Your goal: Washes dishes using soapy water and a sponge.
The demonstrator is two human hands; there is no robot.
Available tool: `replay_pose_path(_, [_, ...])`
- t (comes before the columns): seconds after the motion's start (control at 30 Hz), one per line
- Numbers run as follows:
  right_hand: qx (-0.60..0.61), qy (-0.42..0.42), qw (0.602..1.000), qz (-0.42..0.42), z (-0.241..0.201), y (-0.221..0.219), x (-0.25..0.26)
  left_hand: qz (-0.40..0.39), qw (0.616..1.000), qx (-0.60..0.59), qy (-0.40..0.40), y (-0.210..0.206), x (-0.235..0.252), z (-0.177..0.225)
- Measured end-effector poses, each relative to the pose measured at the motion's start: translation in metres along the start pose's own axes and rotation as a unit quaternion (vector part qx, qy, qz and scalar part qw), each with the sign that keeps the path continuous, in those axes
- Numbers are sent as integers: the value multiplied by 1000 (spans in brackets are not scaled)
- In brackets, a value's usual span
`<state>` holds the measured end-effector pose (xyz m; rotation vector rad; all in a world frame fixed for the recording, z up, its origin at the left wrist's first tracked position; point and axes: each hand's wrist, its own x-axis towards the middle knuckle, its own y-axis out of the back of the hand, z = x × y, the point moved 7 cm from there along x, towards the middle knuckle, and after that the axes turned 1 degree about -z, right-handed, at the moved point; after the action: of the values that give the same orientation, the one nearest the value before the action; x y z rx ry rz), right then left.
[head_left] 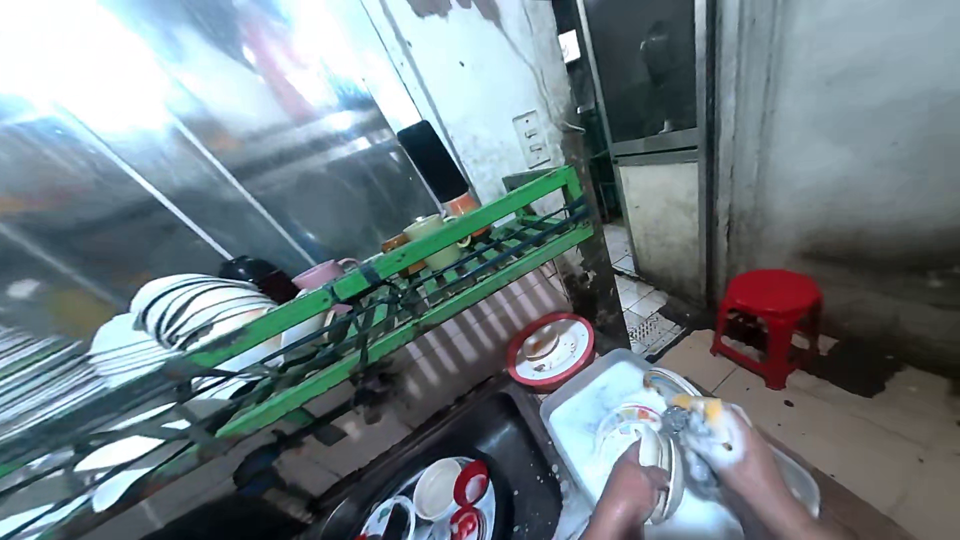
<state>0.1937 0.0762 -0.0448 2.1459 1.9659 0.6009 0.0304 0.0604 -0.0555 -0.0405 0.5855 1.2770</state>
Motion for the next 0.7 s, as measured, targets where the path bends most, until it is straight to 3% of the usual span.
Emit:
replay_pose_path(0.1, [52, 70, 996, -5, -36, -26, -20, 27, 994, -94, -56, -6, -19, 15])
replay_pose_path(0.13, [59, 49, 997, -19, -40, -29, -16, 30, 991, -111, -75, -7, -24, 18])
replay_pose_path(0.23, [48, -131, 987, -75, -23, -23, 25, 22, 987, -117, -107, -15, -33, 22])
replay_pose_path(0.3, [38, -168, 982, -76, -17, -25, 35, 31, 989, -101, -104, -14, -34, 22])
replay_pose_path(0.47, [-8, 54, 997, -60, -66, -46, -19, 90, 990, 10, -104, 16, -30, 9])
replay_pose_path(0.53, [15, -15, 995, -93, -54, -45, -1, 72, 993, 1, -92, 12, -34, 6])
replay_pose_path(0.63, [32, -182, 976, -112, -32, -34, 36, 87, 978, -153, -113, 6, -38, 7])
replay_pose_path(0.7, [41, -137, 987, -75, -40, -40, 24, 159, 958, -176, -161, 17, -42, 14])
